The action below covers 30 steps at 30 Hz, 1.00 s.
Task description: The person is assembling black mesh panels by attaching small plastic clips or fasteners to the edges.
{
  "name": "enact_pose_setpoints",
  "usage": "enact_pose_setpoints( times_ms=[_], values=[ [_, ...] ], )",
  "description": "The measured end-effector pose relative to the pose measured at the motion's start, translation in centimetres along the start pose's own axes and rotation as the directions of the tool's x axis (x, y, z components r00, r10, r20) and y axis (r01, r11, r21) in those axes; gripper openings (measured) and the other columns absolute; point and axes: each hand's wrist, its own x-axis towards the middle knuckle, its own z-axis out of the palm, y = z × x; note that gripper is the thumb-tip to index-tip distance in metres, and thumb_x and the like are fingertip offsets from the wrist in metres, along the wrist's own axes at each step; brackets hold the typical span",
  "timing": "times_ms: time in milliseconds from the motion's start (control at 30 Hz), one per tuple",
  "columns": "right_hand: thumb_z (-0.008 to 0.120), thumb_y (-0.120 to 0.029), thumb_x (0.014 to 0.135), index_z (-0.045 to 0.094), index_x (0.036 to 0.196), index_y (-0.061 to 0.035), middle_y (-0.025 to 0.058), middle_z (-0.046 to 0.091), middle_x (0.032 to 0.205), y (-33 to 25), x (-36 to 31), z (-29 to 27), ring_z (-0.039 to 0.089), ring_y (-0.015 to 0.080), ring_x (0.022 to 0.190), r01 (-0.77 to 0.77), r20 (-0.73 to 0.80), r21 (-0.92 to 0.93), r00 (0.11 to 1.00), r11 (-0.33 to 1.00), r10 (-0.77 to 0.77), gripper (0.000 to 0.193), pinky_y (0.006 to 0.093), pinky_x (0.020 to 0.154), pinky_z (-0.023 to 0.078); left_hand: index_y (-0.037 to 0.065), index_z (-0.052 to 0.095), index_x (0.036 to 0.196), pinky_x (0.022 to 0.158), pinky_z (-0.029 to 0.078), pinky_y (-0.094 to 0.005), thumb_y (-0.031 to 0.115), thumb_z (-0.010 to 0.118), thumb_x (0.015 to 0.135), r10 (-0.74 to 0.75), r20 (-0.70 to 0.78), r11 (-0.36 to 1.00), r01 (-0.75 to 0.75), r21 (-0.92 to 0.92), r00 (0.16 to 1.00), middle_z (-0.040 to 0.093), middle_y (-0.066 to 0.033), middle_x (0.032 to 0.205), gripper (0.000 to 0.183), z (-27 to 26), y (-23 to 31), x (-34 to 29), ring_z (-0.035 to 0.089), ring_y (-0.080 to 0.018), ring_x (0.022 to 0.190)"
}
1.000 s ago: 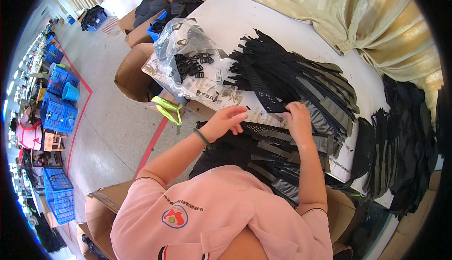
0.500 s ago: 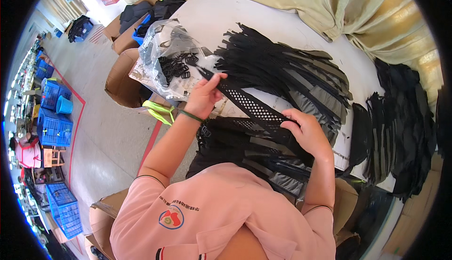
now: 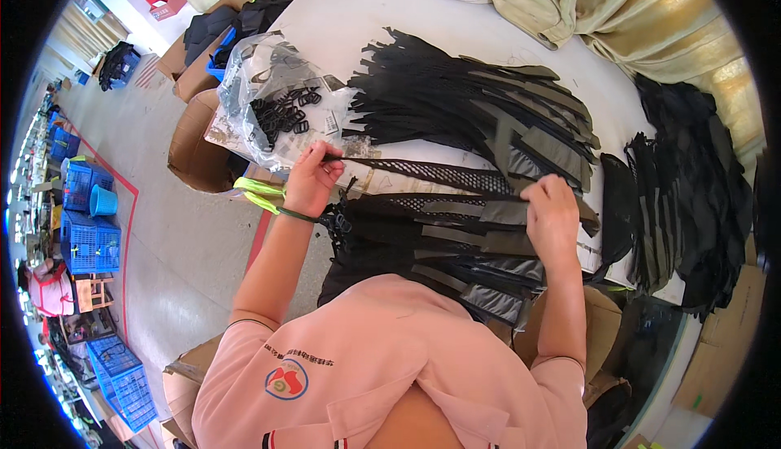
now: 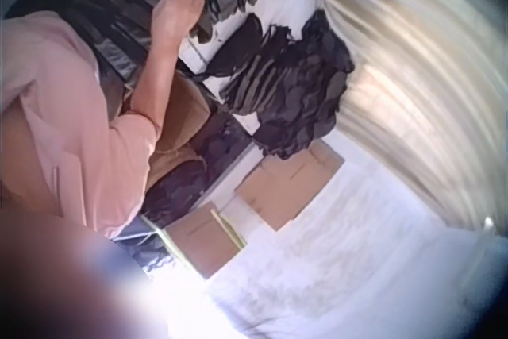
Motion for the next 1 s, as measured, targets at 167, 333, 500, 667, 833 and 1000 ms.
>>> enact_pose_setpoints(
  times_ms=[167,333,500,667,833,1000],
  values=[
    [0.071,-0.016,0.07,0.064,0.092,-0.0083,0.0129,0.061,0.086,0.9,-4.6,2.7,0.06,0.0315,0.083,-0.249,0.711,0.116,0.697,0.962,0.095,0.024,0.0364,0.073,0.045,0.006,0.055,0.098,0.07,0.045,-0.0236,0.004,0.055,0.088,-0.014,0.075,0.95,-0.01,0.312,0.997,0.058,-0.0028,0.087,0.01,0.4,-0.7,-0.5,0.055,-0.0107,0.079],
    [0.069,-0.013,0.076,0.061,0.098,-0.0042,0.0142,0.062,0.088,-4.1,0.2,4.8,0.06,0.0333,0.084,-0.222,0.249,0.611,0.965,0.76,0.082,0.025,0.0366,0.074,0.047,0.006,0.055,0.101,0.074,0.043,-0.023,-0.003,0.053,0.082,0.032,0.184,0.816,-0.132,0.563,0.982,0.057,-0.0019,0.087,0.021,1.9,-0.2,-1.1,0.053,-0.0097,0.084],
    [0.065,-0.009,0.08,0.052,0.115,-0.0007,0.0158,0.063,0.092,-11.1,5.7,11.2,0.061,0.0288,0.081,0.201,-0.161,0.827,0.98,0.526,-0.121,0.038,0.033,0.076,0.047,0.005,0.053,0.101,0.082,0.042,-0.025,-0.009,0.05,0.075,0.078,0.353,0.729,-0.295,0.617,0.932,0.056,-0.0024,0.093,0.029,3.2,0.0,-3.3,0.052,-0.0104,0.09],
    [0.055,-0.009,0.089,0.055,0.115,-0.0011,0.0044,0.06,0.09,-12.5,7.4,13.2,0.056,0.0095,0.074,-0.49,0.507,0.862,0.817,0.133,-0.276,0.027,0.0231,0.065,0.047,0.005,0.049,0.11,0.081,0.043,-0.0244,-0.009,0.051,0.077,0.014,0.38,0.754,-0.26,0.604,0.925,0.053,-0.0021,0.103,0.036,2.4,1.7,-2.7,0.054,-0.0103,0.091],
    [0.054,-0.01,0.09,0.062,0.105,0.0003,0.0027,0.058,0.082,-12.5,7.6,14.2,0.05,0.0062,0.059,-0.495,0.53,0.842,0.833,0.213,-0.16,0.02,0.0208,0.055,0.042,0.004,0.057,0.103,0.074,0.047,-0.0316,0.005,0.063,0.075,0.437,0.215,0.092,-0.282,0.955,0.873,0.058,-0.0113,0.091,0.028,-4.5,6.8,5.3,0.058,-0.0215,0.08],
    [0.057,-0.013,0.089,0.063,0.104,0.0026,0.0048,0.059,0.08,-13.4,8.2,14.1,0.051,0.0091,0.057,-0.388,0.414,0.9,0.903,0.201,-0.111,0.023,0.0228,0.053,0.043,0.005,0.061,0.099,0.077,0.047,-0.0402,0.015,0.069,0.071,0.24,0.393,-0.377,-0.288,0.881,0.888,0.057,-0.0139,0.091,0.031,-6.5,6.8,9.1,0.058,-0.0335,0.087]
  ],
)
